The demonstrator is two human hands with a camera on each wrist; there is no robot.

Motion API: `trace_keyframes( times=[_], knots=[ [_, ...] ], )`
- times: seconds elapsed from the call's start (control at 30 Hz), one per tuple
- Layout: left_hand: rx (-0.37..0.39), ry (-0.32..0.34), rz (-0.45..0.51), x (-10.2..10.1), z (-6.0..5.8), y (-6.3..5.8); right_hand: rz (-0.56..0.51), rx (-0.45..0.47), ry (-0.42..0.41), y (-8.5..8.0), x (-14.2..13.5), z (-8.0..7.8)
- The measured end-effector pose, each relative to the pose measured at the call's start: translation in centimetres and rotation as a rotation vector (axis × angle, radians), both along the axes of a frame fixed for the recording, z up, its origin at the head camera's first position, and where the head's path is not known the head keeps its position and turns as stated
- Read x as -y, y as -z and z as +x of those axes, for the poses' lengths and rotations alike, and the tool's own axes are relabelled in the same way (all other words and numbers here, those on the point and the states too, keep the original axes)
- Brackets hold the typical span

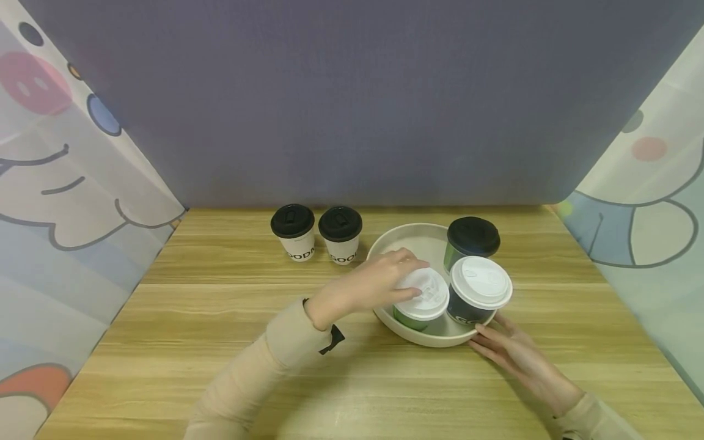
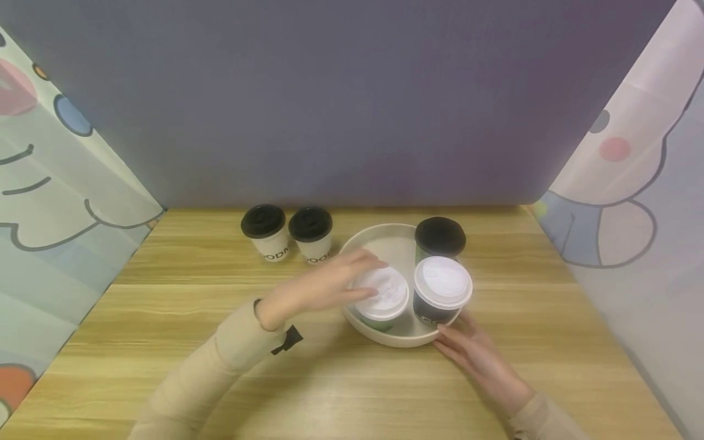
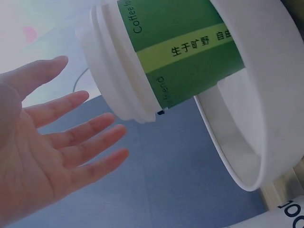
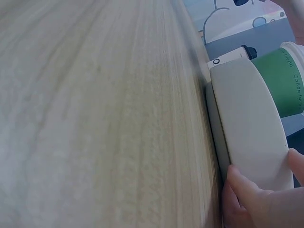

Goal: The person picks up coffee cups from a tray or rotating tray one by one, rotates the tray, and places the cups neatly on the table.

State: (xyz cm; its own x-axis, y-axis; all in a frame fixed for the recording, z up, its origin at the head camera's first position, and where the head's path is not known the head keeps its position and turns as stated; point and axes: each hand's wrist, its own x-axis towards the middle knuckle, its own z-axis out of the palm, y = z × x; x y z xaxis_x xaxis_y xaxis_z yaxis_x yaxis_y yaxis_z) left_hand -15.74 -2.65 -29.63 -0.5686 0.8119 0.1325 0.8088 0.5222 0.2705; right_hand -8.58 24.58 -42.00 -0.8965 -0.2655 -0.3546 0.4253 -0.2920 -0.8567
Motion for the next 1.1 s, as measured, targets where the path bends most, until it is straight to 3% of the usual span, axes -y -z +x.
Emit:
trace_keyframes(
  times=[0.27, 0.7, 1.1],
  knots=[
    [-0.008, -0.019, -0.074, -1.0, 0.3, -0.1, 0.019, -0.024, -0.012, 0.0, -0.1, 0.1],
    [0.021, -0.076, -0.18, -2.4, 0.5, 0.9, 0.031, 0.01, 0.004, -0.1, 0.0, 0.1],
    [-0.018, -0.052, -0.235, -2.7, 0.6, 1.4, 0.024, 0.008, 0.001, -0.1, 0.0, 0.0]
  ],
)
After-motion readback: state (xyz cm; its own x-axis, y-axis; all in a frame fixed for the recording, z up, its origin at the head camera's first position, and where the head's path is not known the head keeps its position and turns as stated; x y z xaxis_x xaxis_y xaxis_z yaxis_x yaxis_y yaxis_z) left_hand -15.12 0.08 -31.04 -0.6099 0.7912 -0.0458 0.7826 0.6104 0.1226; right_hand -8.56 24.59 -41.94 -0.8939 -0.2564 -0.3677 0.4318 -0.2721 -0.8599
